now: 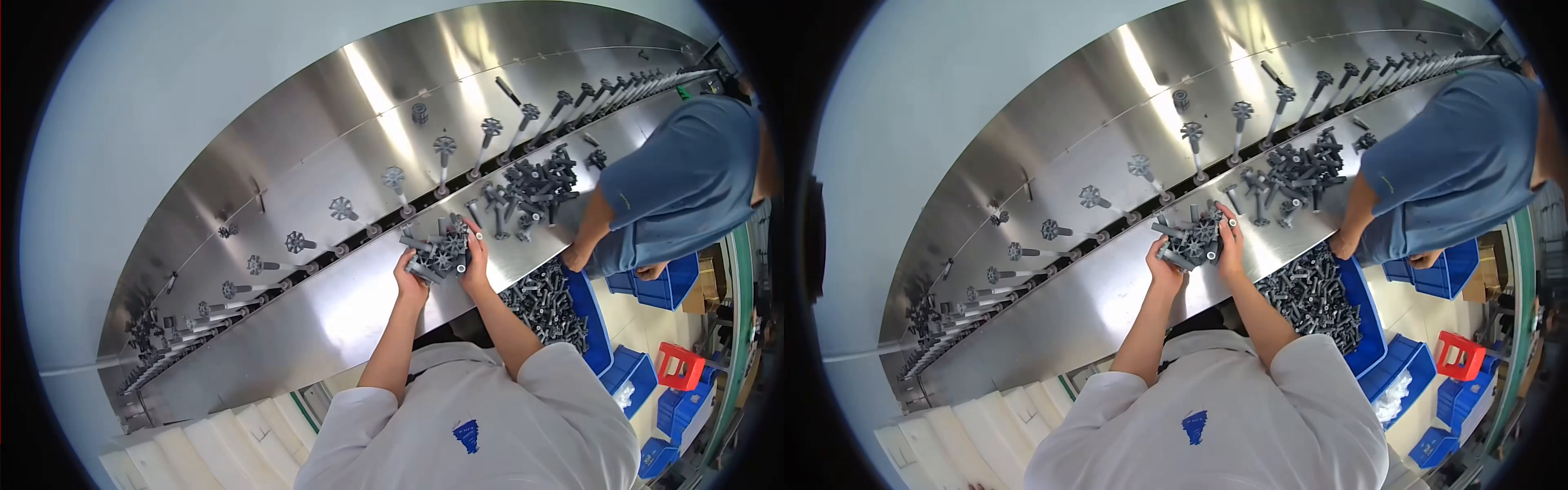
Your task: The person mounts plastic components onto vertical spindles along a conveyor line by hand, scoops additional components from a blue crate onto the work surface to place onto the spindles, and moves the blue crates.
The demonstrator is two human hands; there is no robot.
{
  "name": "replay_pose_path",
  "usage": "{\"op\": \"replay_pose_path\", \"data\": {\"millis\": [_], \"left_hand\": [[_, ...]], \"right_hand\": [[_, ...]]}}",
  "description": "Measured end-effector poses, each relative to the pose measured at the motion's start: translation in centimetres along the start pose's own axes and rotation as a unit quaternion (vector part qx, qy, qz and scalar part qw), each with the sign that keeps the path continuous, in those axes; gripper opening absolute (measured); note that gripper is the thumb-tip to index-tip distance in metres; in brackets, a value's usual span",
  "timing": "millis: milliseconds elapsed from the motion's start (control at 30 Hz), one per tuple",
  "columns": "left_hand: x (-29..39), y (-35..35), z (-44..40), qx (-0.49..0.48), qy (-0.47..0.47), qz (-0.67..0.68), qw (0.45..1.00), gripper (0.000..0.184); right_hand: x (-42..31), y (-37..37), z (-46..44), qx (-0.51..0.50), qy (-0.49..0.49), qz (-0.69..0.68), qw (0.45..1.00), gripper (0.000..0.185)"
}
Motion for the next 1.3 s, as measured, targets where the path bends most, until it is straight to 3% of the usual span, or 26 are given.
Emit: {"op": "replay_pose_path", "data": {"millis": [67,200,267,333,467,567,600,833,933,1067,1167,1300], "left_hand": [[2.9,2.7,-2.1,-0.006,-0.035,-0.009,0.999,0.031],[7.5,6.0,-3.9,0.034,-0.114,-0.088,0.989,0.023],[9.0,8.6,-5.4,0.063,-0.148,-0.211,0.964,0.024],[11.9,8.3,-5.7,0.096,-0.203,-0.381,0.897,0.027],[15.6,6.6,-5.6,0.133,-0.259,-0.535,0.793,0.031],[16.8,5.8,-5.6,0.153,-0.297,-0.586,0.738,0.038],[17.0,5.7,-6.1,0.153,-0.286,-0.616,0.718,0.049],[17.3,6.5,-6.3,0.148,-0.291,-0.681,0.655,0.064],[17.1,7.7,-6.0,0.147,-0.293,-0.662,0.674,0.069],[16.4,7.7,-7.2,0.088,-0.316,-0.631,0.703,0.077],[16.1,6.0,-7.4,0.047,-0.318,-0.636,0.701,0.08],[16.5,4.8,-5.6,0.04,-0.353,-0.665,0.657,0.081]], "right_hand": [[1.5,-2.4,-2.3,-0.019,-0.006,0.035,0.999,0.05],[1.8,-5.7,-4.9,-0.031,0.074,0.342,0.936,0.057],[2.7,-6.6,-6.4,-0.032,0.087,0.379,0.921,0.058],[3.5,-6.8,-8.1,-0.031,0.122,0.437,0.891,0.061],[3.9,-9.6,-10.9,-0.083,0.204,0.595,0.773,0.062],[4.7,-10.9,-12.1,-0.095,0.214,0.66,0.714,0.062],[5.5,-10.4,-12.6,-0.084,0.2,0.668,0.712,0.064],[6.7,-8.0,-13.8,-0.084,0.115,0.77,0.621,0.069],[7.0,-7.3,-13.7,-0.098,0.096,0.752,0.645,0.066],[6.5,-8.5,-13.3,-0.091,0.133,0.759,0.631,0.061],[7.0,-7.8,-12.8,-0.072,0.127,0.754,0.641,0.062],[6.6,-6.9,-11.0,-0.054,0.128,0.738,0.66,0.064]]}}
Point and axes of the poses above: each hand's wrist, its own z-axis away from the middle knuckle, its own y-axis out of the back of the hand, x = y × z, the point moved 9 cm from there along -z, towards the middle knuckle, and after that the axes turned 9 degrees about -x, right-handed, at the moved point
